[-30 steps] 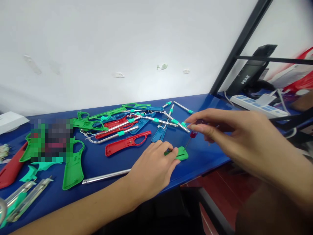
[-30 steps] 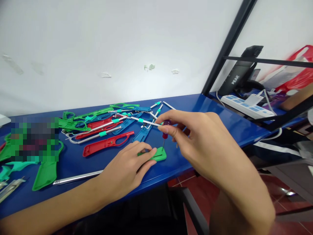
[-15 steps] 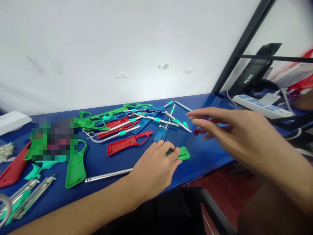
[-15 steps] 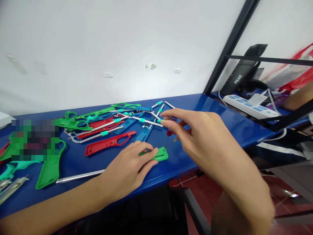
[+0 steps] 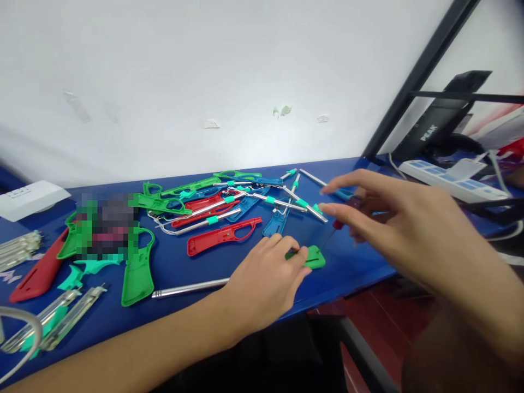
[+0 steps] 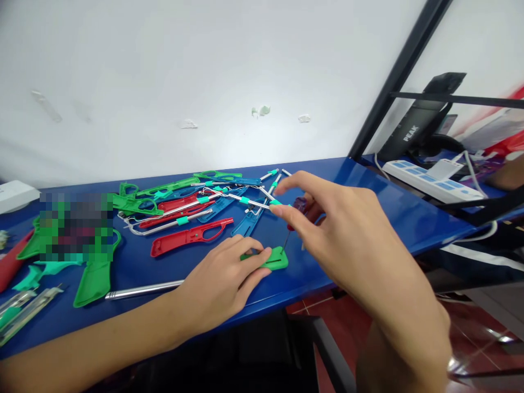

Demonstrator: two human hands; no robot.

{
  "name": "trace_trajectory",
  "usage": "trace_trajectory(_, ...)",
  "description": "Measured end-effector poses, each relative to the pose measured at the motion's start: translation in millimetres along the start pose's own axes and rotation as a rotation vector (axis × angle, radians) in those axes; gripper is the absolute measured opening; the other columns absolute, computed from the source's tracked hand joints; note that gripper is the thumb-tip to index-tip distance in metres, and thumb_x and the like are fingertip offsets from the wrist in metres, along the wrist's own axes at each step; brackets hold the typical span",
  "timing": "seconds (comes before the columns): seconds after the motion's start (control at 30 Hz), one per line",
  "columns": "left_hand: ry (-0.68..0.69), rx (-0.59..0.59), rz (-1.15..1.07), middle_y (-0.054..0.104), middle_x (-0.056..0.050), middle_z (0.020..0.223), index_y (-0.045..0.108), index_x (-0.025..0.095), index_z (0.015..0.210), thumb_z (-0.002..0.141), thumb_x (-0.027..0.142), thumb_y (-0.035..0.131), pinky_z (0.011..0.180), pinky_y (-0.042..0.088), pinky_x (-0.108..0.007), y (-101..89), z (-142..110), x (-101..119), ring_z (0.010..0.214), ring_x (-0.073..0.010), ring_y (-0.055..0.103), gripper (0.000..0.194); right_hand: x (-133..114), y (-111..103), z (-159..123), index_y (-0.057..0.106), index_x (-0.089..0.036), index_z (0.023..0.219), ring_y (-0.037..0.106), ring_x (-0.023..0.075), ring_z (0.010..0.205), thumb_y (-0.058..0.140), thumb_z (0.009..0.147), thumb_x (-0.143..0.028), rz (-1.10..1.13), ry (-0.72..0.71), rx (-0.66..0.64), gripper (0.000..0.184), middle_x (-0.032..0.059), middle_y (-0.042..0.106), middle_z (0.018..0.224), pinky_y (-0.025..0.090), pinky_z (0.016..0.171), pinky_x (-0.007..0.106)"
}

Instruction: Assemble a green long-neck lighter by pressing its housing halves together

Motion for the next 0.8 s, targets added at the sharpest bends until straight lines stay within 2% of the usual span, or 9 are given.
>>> trace_trajectory(0.13,-0.004,-0.018,0.007,0.077,-0.011,0.114,0.076,0.008,0.131,0.114,0.024,0.062,0.09,0.065,-0.047,0.0,0.4,-0.2,0.098,-0.0289,0.071,0.028,12.4,1.3,-4.9,0.085,-0.033,0.119,0.079,0.0301,0.068,0.062,0.106,-0.058,0.089,-0.04,-0.1,0.036,0.0034,0.085,0.086,0.055,0.06,0.042)
trace_trajectory(0.2,-0.004,-0.026,0.006,0.077,-0.011,0.114,0.077,0.008,0.131,0.114,0.025,0.063,0.091,0.066,-0.047,-0.6,0.3,-0.1,0.098,-0.029,0.071,0.028,21.8,-1.1,-8.7,0.082,-0.036,0.134,0.081,0.03,0.073,0.055,0.11,-0.056,0.117,-0.043,-0.13,0.041,0.0036,0.085,0.089,0.059,0.062,0.041)
trace_trajectory(0.23,-0.004,-0.03,0.005,0.077,-0.011,0.113,0.077,0.008,0.131,0.114,0.025,0.063,0.091,0.066,-0.047,-0.9,0.2,0.1,0.098,-0.0289,0.071,0.028,25.7,-1.3,-10.0,0.082,-0.037,0.133,0.082,0.0294,0.077,0.056,0.111,-0.057,0.134,-0.033,-0.153,0.04,0.0032,0.086,0.092,0.061,0.065,0.041)
trace_trajectory(0.33,-0.004,-0.032,0.007,0.077,-0.011,0.114,0.077,0.008,0.132,0.115,0.026,0.061,0.092,0.066,-0.047,-1.4,-0.2,1.3,0.099,-0.0289,0.071,0.029,31.8,-4.1,-8.9,0.087,-0.035,0.105,0.082,0.0289,0.079,0.065,0.104,-0.068,0.13,0.054,-0.146,0.04,0.0032,0.086,0.091,0.063,0.068,0.04)
trace_trajectory(0.4,-0.002,-0.03,0.011,0.077,-0.011,0.115,0.076,0.008,0.133,0.115,0.026,0.061,0.092,0.066,-0.047,-0.9,-0.5,2.1,0.1,-0.0291,0.071,0.029,29.4,-8.6,-5.7,0.086,-0.033,0.085,0.08,0.029,0.069,0.068,0.097,-0.08,0.072,0.115,-0.076,0.051,0.0041,0.084,0.08,0.059,0.061,0.04)
trace_trajectory(0.53,-0.003,-0.022,0.017,0.077,-0.01,0.115,0.075,0.008,0.133,0.116,0.026,0.058,0.091,0.065,-0.046,1.1,-0.8,1.6,0.1,-0.028,0.071,0.029,12.8,-12.9,-2.0,0.084,-0.033,0.077,0.074,0.0273,0.056,0.063,0.094,-0.09,0.003,0.08,0.043,0.064,0.0033,0.078,0.066,0.049,0.052,0.04)
trace_trajectory(0.6,-0.003,-0.018,0.018,0.076,-0.01,0.115,0.075,0.01,0.132,0.117,0.026,0.056,0.092,0.065,-0.044,1.4,-0.8,0.8,0.099,-0.0265,0.071,0.029,8.0,-9.9,-2.4,0.085,-0.034,0.086,0.072,0.0254,0.054,0.065,0.099,-0.082,0.026,0.028,0.031,0.054,0.0007,0.079,0.067,0.048,0.053,0.039)
trace_trajectory(0.7,-0.005,-0.018,0.023,0.076,-0.01,0.115,0.074,0.011,0.132,0.118,0.026,0.054,0.093,0.064,-0.043,1.2,-1.0,0.1,0.099,-0.0252,0.07,0.029,8.8,0.8,-4.4,0.084,-0.036,0.107,0.076,0.024,0.066,0.067,0.105,-0.06,0.144,-0.022,-0.101,0.029,-0.0023,0.082,0.081,0.055,0.062,0.039)
trace_trajectory(0.8,-0.005,-0.026,0.031,0.076,-0.01,0.115,0.074,0.01,0.133,0.118,0.027,0.054,0.092,0.064,-0.043,1.1,-1.4,0.1,0.099,-0.0256,0.07,0.03,11.2,8.0,-7.0,0.081,-0.039,0.117,0.079,0.0215,0.081,0.062,0.11,-0.049,0.283,-0.044,-0.23,0.023,-0.0035,0.082,0.09,0.061,0.071,0.034)
Point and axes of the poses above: each hand's wrist, its own z-axis towards the middle knuckle, its own y-axis out of the palm, x = y × z, the point moved 8 cm from there along z, towards the middle knuckle
